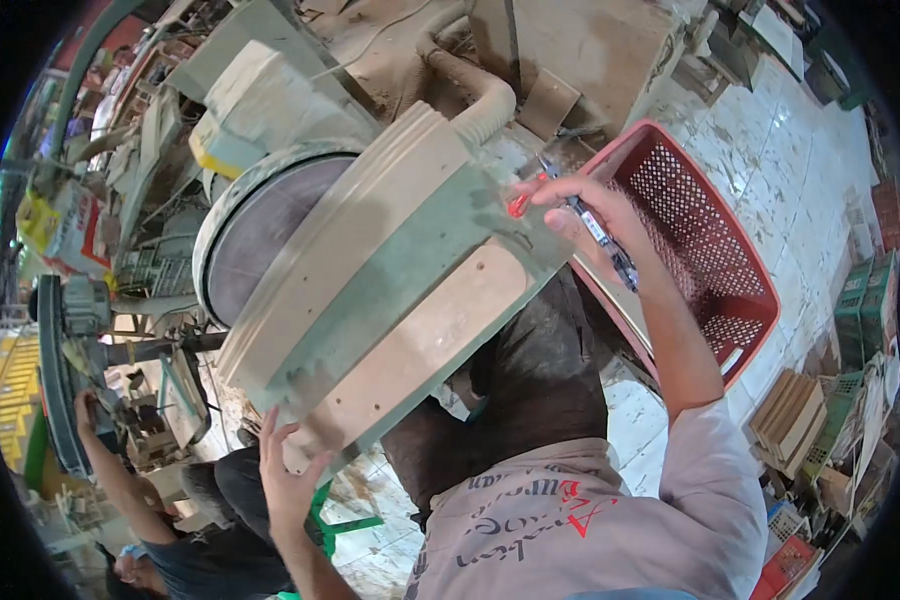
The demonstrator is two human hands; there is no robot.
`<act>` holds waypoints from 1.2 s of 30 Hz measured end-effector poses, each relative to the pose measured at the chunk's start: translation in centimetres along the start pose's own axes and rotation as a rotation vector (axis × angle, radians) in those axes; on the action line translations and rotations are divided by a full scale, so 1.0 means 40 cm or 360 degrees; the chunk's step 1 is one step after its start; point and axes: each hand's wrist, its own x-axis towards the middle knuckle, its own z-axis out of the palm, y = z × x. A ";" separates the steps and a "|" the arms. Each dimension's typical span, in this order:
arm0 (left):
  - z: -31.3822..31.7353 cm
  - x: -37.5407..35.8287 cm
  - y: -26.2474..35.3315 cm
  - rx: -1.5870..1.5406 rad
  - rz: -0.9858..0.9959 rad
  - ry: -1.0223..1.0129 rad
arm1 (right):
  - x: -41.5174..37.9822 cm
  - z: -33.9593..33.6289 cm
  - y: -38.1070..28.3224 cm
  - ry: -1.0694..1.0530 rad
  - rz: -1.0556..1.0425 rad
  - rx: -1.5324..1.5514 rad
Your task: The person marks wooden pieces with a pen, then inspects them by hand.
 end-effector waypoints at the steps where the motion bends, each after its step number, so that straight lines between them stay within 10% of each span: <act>1: 0.014 0.023 0.041 0.0022 0.0049 0.0009 | -0.013 0.000 -0.006 0.0026 0.0097 -0.0081; 10: 0.204 0.185 0.337 0.0028 0.0666 -0.0134 | -0.053 0.072 0.111 0.0440 0.0033 -0.0035; 36: 0.287 0.236 0.386 -0.0090 0.0596 -0.0046 | -0.050 0.056 0.103 0.0259 -0.0107 -0.0024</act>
